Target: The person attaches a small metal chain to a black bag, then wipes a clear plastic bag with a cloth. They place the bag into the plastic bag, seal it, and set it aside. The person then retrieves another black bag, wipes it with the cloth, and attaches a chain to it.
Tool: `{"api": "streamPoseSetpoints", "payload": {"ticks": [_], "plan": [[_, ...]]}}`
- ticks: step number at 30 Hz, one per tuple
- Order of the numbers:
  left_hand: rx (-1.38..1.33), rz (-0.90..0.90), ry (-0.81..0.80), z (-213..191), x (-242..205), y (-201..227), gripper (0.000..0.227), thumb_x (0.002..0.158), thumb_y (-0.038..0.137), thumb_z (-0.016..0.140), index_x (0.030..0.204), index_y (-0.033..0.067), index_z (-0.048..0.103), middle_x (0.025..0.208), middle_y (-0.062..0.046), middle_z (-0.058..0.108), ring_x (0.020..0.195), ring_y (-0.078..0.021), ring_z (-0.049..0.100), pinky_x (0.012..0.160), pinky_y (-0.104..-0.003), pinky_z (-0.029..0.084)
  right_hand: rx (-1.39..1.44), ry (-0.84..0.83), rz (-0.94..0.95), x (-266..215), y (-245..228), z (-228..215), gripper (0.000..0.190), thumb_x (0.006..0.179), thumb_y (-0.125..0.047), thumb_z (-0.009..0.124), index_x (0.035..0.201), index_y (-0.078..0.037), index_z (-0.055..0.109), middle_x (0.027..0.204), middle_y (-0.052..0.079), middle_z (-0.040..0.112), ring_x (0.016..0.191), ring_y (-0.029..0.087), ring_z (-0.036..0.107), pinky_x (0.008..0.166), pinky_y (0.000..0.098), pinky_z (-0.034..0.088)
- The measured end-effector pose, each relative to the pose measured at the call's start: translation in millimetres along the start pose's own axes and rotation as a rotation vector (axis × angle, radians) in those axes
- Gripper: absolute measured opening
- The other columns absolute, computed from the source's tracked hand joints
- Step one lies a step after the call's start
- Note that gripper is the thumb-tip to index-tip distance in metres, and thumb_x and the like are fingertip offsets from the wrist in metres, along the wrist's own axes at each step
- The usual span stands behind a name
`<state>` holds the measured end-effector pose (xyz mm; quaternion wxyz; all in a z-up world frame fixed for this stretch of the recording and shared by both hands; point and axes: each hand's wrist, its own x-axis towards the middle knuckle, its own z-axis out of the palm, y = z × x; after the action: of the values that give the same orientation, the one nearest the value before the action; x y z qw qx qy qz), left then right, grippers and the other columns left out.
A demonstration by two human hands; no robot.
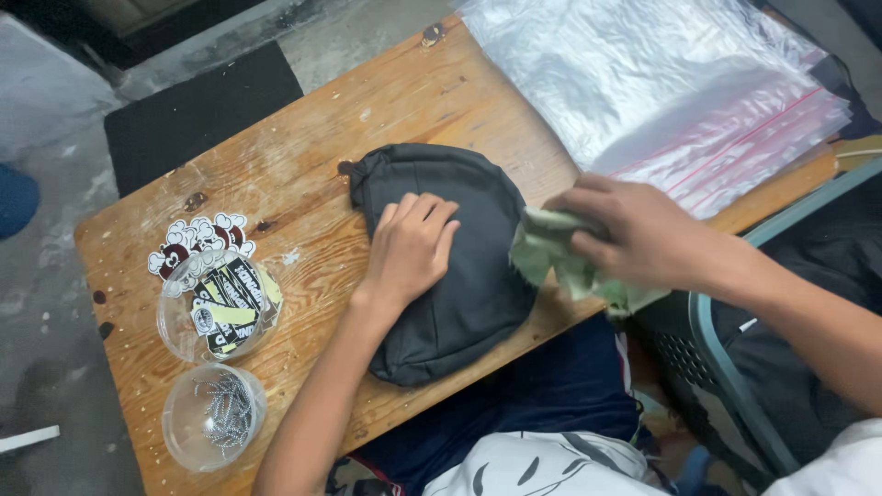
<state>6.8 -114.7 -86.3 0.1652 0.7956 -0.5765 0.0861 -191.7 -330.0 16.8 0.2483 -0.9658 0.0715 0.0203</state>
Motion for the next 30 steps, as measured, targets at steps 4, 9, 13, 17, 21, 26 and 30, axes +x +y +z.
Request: {"api": "streamPoseSetpoints", "payload": {"ticks": [4,9,13,17,21,26,30], "plan": [[-0.105,-0.051,0.039,17.4,44.4,10.3,0.034,0.097,0.02,0.057,0.129,0.0117,0.062,0.097,-0.005,0.056,0.09,-0.0256,0.059,0.073,-0.037,0.05,-0.218,0.093,0.052,33.2,26.0,-0.1,0.046,0.085,-0.026,0.063,0.131,-0.019,0.062,0.105,0.016,0.065,0.083,0.05,0.069,0.069,0.0614,0.056],[-0.025,-0.075,0.081,54.9,58.8,-0.4,0.028,0.097,0.021,0.056,0.122,0.0136,0.063,0.083,0.002,0.05,0.075,-0.0203,0.057,0.064,-0.033,0.044,-0.321,0.107,0.073,81.8,48.1,0.9,0.043,0.086,-0.032,0.063,0.128,-0.022,0.061,0.107,0.011,0.064,0.08,0.046,0.071,0.064,0.0595,0.057],[-0.074,-0.075,0.18,46.0,56.1,1.8,0.014,0.098,0.019,0.055,0.11,0.0147,0.062,0.077,0.004,0.049,0.072,-0.0206,0.059,0.062,-0.032,0.046,-0.238,0.139,-0.021,138.8,53.7,16.4,0.045,0.087,-0.028,0.063,0.131,-0.024,0.057,0.108,0.016,0.062,0.082,0.051,0.068,0.064,0.0646,0.055],[-0.159,-0.077,0.246,42.2,51.9,1.0,0.008,0.098,0.012,0.054,0.104,0.0125,0.059,0.077,-0.002,0.052,0.074,-0.0259,0.061,0.064,-0.035,0.048,0.109,0.014,-0.287,181.8,55.2,55.7,0.034,0.089,-0.015,0.06,0.123,-0.014,0.063,0.11,0.023,0.062,0.1,0.056,0.062,0.079,0.0661,0.053],[-0.261,-0.126,0.26,33.4,50.1,2.1,0.012,0.104,0.014,0.047,0.101,0.0128,0.058,0.075,0.002,0.048,0.07,-0.0227,0.061,0.064,-0.031,0.048,0.154,-0.039,-0.277,168.2,72.2,66.8,0.031,0.089,-0.015,0.059,0.119,-0.016,0.069,0.103,0.021,0.066,0.101,0.049,0.065,0.084,0.0599,0.053],[-0.349,-0.166,0.24,33.0,50.8,0.1,0.016,0.105,0.014,0.043,0.102,0.014,0.059,0.073,0.002,0.051,0.067,-0.0201,0.061,0.063,-0.03,0.05,0.142,-0.31,-0.073,48.8,43.9,26.9,0.029,0.085,-0.016,0.057,0.106,-0.003,0.072,0.098,0.029,0.069,0.098,0.05,0.067,0.084,0.0585,0.054],[-0.444,-0.086,0.293,32.7,52.9,1.5,0.016,0.102,0.009,0.048,0.108,0.0075,0.063,0.095,-0.007,0.064,0.085,-0.0271,0.064,0.075,-0.038,0.048,0.009,-0.618,0.138,-9.0,19.0,-6.8,0.041,0.093,-0.025,0.048,0.13,-0.024,0.066,0.119,-0.004,0.073,0.095,0.022,0.073,0.084,0.0385,0.052]]}}
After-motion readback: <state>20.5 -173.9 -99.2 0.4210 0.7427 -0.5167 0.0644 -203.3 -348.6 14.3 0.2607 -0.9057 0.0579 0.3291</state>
